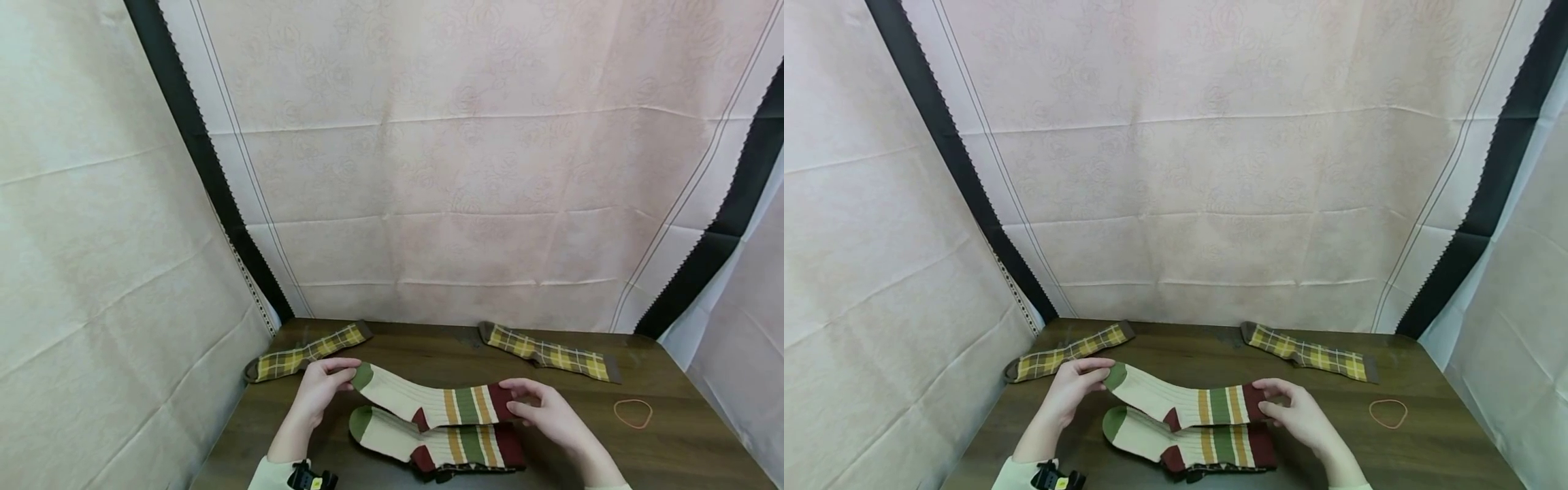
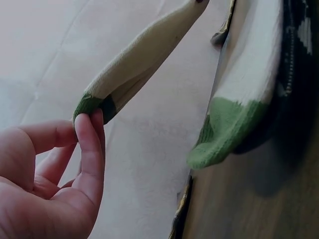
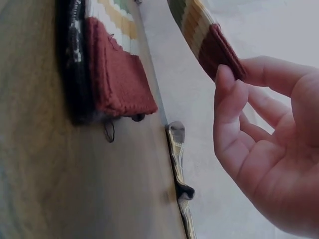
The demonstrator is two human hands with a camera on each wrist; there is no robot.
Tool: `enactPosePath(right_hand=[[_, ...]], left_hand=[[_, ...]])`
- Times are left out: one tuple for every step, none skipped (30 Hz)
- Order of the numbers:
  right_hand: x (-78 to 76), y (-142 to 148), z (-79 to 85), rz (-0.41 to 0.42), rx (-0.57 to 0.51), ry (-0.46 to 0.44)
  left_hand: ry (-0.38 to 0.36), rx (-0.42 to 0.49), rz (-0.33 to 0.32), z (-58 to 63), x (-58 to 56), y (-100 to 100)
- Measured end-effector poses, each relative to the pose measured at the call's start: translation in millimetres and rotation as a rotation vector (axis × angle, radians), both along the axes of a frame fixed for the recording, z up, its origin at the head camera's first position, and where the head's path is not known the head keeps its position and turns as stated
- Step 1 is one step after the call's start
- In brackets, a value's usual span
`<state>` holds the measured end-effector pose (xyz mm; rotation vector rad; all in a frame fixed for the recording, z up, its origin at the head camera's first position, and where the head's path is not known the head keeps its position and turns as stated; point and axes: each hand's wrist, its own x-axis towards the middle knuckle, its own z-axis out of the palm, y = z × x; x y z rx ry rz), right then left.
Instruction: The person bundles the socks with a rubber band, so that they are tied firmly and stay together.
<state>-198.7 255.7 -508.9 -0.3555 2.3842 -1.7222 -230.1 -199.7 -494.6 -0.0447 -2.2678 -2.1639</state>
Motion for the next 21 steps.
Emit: enactPosePath(right_hand=[[1.9,1,-0.8,0.007,-0.012,-0.015],[3.6,3,-1.8,0.019,-0.018,-0.026],[5.3,4,-2.7,0.031,-0.025,-0.037],[6.8,6,-3.4,0.044,-0.030,-0.049],[8.2,7,-4.1,0.053,-0.034,-0.059],[9.4,8,-4.9,0.061,-0.032,-0.066],[10.3,9,-5.2,0.068,-0.029,-0.072],[11.1,10,-5.1,0.075,-0.024,-0.076],[11.7,10,-4.6,0.080,-0.022,-0.083],[12.2,11,-4.4,0.087,-0.018,-0.082],[12.4,12,-4.7,0.095,-0.014,-0.078],[12.8,13,-4.7,0.104,-0.008,-0.073],[13.1,14,-4.4,0.115,-0.001,-0.067],[13.4,14,-3.9,0.127,0.004,-0.063],[14.0,15,-3.4,0.138,0.006,-0.064],[14.7,16,-3.2,0.150,0.010,-0.060],[15.3,16,-2.5,0.161,0.015,-0.060],[16.1,16,-1.3,0.169,0.023,-0.063],[16.7,17,-0.4,0.176,0.029,-0.066],[17.5,17,0.3,0.181,0.033,-0.071],[18.1,17,0.8,0.184,0.035,-0.075]], left_hand=[[-0.003,-0.001,-0.012,0.1,1.5,0],[-0.007,-0.003,-0.025,0.1,2.7,-1],[-0.013,-0.005,-0.037,-0.4,3.3,-1],[-0.017,-0.005,-0.048,-0.7,4.1,-1],[-0.020,-0.005,-0.059,-1.3,4.7,-2],[-0.022,-0.004,-0.069,-2.0,5.1,-2],[-0.022,-0.003,-0.077,-2.6,5.4,-2],[-0.023,-0.005,-0.084,-3.0,5.7,-2],[-0.023,-0.009,-0.090,-3.2,6.3,-3],[-0.020,-0.015,-0.098,-3.1,7.1,-3],[-0.019,-0.021,-0.103,-3.0,7.9,-3],[-0.017,-0.028,-0.111,-2.6,8.9,-3],[-0.016,-0.038,-0.118,-2.2,9.8,-3],[-0.014,-0.049,-0.128,-1.8,10.8,-4],[-0.013,-0.060,-0.137,-1.6,11.8,-4],[-0.014,-0.067,-0.147,-1.4,12.5,-4],[-0.014,-0.073,-0.156,-1.4,13.3,-5],[-0.012,-0.080,-0.168,-1.4,13.9,-5],[-0.011,-0.086,-0.179,-1.5,14.5,-6],[-0.013,-0.090,-0.191,-1.7,14.8,-6],[-0.013,-0.092,-0.201,-1.5,15.3,-6]])
